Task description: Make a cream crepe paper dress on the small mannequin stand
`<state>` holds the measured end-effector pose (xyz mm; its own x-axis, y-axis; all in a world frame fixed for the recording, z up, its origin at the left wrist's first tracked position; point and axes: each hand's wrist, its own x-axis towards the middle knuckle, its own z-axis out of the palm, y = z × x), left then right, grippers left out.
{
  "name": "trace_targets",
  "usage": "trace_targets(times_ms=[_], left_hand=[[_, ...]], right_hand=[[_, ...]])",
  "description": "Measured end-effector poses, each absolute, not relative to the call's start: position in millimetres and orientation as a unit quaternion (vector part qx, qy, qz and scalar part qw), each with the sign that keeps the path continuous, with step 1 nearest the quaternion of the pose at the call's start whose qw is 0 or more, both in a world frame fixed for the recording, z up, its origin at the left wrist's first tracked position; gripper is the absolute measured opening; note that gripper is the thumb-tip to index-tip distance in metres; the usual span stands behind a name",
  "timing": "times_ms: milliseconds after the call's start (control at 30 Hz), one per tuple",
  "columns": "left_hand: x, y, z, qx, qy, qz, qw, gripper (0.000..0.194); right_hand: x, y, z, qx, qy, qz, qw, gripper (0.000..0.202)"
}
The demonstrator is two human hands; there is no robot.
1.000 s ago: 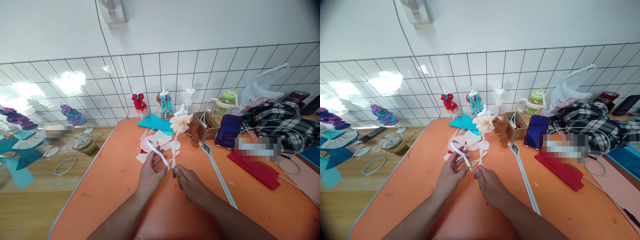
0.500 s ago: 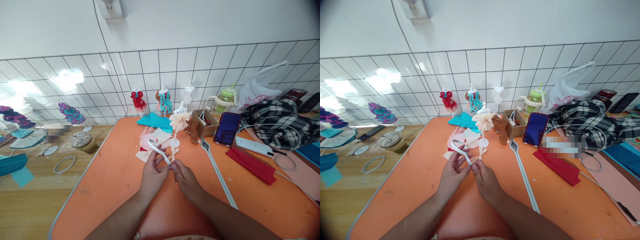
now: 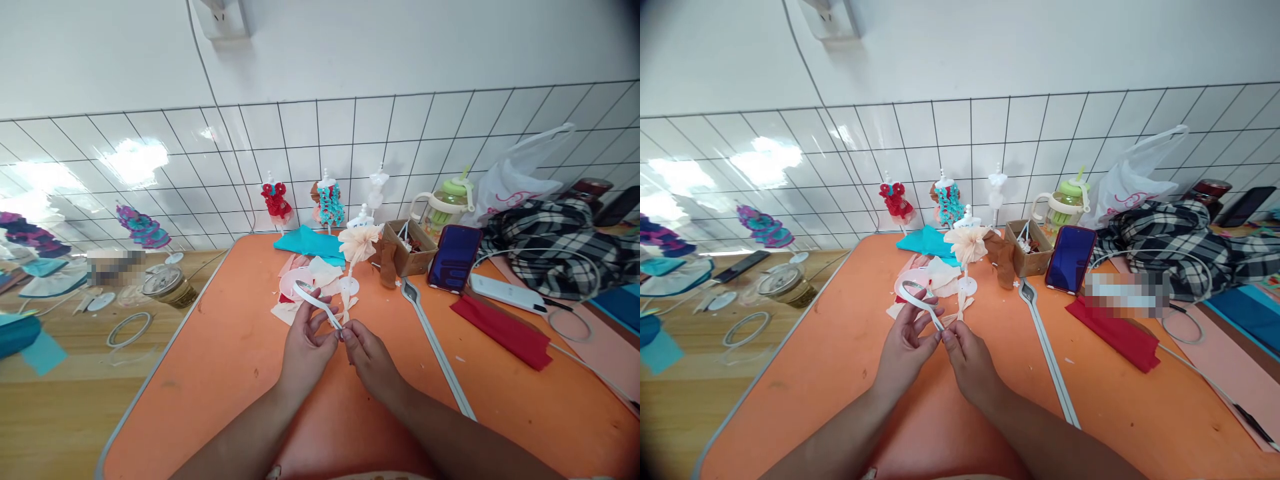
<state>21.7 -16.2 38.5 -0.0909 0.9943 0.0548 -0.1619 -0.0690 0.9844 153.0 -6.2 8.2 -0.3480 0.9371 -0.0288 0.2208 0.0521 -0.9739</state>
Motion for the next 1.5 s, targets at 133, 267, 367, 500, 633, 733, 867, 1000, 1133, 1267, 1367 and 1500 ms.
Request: trace_targets(times_ms=[133, 267, 367, 500, 633, 733, 867, 1000, 1133, 1267, 1367, 1500], left_hand=[[22, -17, 37, 0.454, 0.457, 0.577, 0.502, 0.066], [22, -17, 37, 0.459, 0.451, 0.578, 0.501, 0.067], [20, -16, 38, 0.458, 0.453, 0.575, 0.504, 0.069], [14, -13, 39, 0.453, 0.452, 0.564, 0.522, 0.072], [11, -11, 39, 0.447, 0.447, 0.564, 0.531, 0.074], [12, -11, 38, 0.446, 0.453, 0.553, 0.539, 0.075], [19, -15, 36, 0.459, 0.456, 0.53, 0.549, 0.076], [27, -21, 34, 0.466, 0.448, 0.518, 0.56, 0.074], [24, -20, 34, 0.479, 0.431, 0.517, 0.564, 0.064], [17, -14, 33, 0.488, 0.47, 0.521, 0.519, 0.046], [15, -12, 34, 0.48, 0.46, 0.531, 0.525, 0.049], [15, -13, 37, 0.472, 0.461, 0.515, 0.547, 0.059]], right_hand=[[153, -6, 10, -0.457, -0.632, 0.523, 0.343, 0.034], [153, -6, 12, -0.455, -0.639, 0.516, 0.345, 0.034], [157, -3, 17, -0.442, -0.657, 0.513, 0.331, 0.034], [174, 7, 22, -0.425, -0.686, 0.516, 0.288, 0.034], [196, 25, 20, -0.464, -0.733, 0.447, 0.218, 0.032], [202, 33, 21, -0.506, -0.733, 0.383, 0.244, 0.023], [189, 26, 26, -0.459, -0.716, 0.39, 0.354, 0.026], [176, 15, 28, -0.449, -0.701, 0.42, 0.361, 0.018], [176, 16, 28, -0.46, -0.69, 0.433, 0.353, 0.014], [180, 17, 28, -0.413, -0.682, 0.486, 0.358, 0.013], [179, 17, 27, -0.388, -0.671, 0.53, 0.344, 0.015], [176, 17, 25, -0.391, -0.641, 0.575, 0.325, 0.017]])
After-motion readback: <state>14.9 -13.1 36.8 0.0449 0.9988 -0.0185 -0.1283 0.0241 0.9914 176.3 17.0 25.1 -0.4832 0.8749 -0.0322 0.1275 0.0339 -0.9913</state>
